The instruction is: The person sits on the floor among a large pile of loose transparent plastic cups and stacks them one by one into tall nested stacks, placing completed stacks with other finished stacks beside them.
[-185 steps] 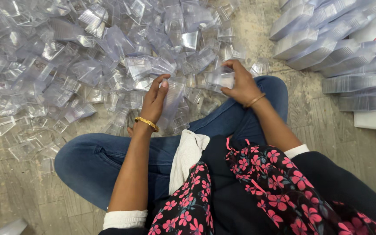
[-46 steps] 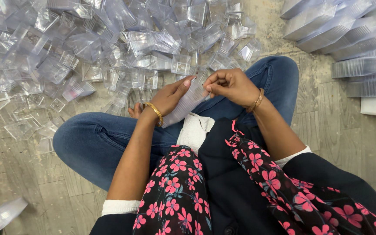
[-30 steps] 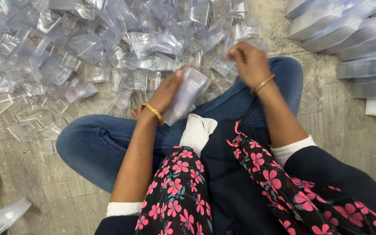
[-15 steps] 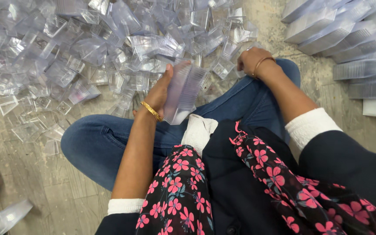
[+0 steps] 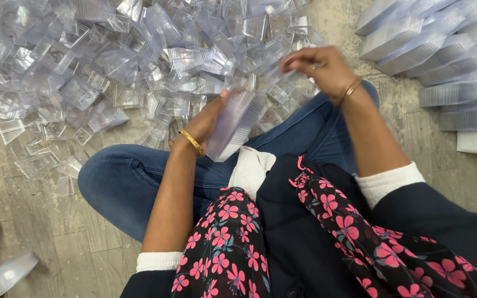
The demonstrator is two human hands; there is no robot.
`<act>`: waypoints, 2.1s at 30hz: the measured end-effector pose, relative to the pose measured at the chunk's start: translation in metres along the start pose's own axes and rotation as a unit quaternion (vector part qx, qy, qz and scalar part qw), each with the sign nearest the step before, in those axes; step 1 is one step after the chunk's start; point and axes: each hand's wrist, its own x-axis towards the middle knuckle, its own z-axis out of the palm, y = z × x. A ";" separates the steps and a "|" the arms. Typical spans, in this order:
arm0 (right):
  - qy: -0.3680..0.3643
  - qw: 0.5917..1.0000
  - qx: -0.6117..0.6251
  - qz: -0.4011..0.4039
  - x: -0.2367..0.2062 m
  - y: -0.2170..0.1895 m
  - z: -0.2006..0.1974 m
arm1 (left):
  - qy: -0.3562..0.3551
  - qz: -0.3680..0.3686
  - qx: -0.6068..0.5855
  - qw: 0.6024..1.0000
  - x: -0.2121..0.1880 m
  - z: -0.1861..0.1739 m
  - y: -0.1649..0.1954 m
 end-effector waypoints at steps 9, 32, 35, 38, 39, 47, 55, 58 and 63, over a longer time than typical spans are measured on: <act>-0.029 0.984 -0.114 -0.133 -0.045 -0.046 0.090 | -0.014 0.028 -0.009 0.999 -0.001 -0.010 -0.017; 0.286 0.841 0.308 0.341 0.021 0.111 -0.072 | 0.161 -0.021 0.067 0.985 0.003 -0.027 -0.001; 0.248 0.865 0.249 0.358 0.026 0.115 -0.068 | 0.165 -0.021 0.048 0.985 -0.002 -0.036 -0.001; 0.251 0.867 0.261 0.342 0.021 0.115 -0.067 | 0.179 -0.015 0.054 0.982 0.002 -0.040 -0.002; 0.255 0.866 0.262 0.341 0.020 0.115 -0.066 | 0.175 -0.014 0.054 0.983 0.003 -0.041 -0.004; 0.284 0.857 0.234 0.360 0.023 0.110 -0.066 | 0.178 -0.012 0.092 0.980 0.018 -0.048 -0.023; 0.327 0.839 0.262 0.348 0.022 0.105 -0.066 | 0.175 -0.019 0.102 0.979 0.026 -0.052 -0.027; 0.370 0.814 0.246 0.374 0.028 0.110 -0.071 | 0.182 -0.018 0.104 0.977 0.024 -0.051 -0.027; 0.445 0.734 0.321 0.401 0.032 0.117 -0.082 | 0.183 -0.012 0.100 0.978 0.025 -0.054 -0.029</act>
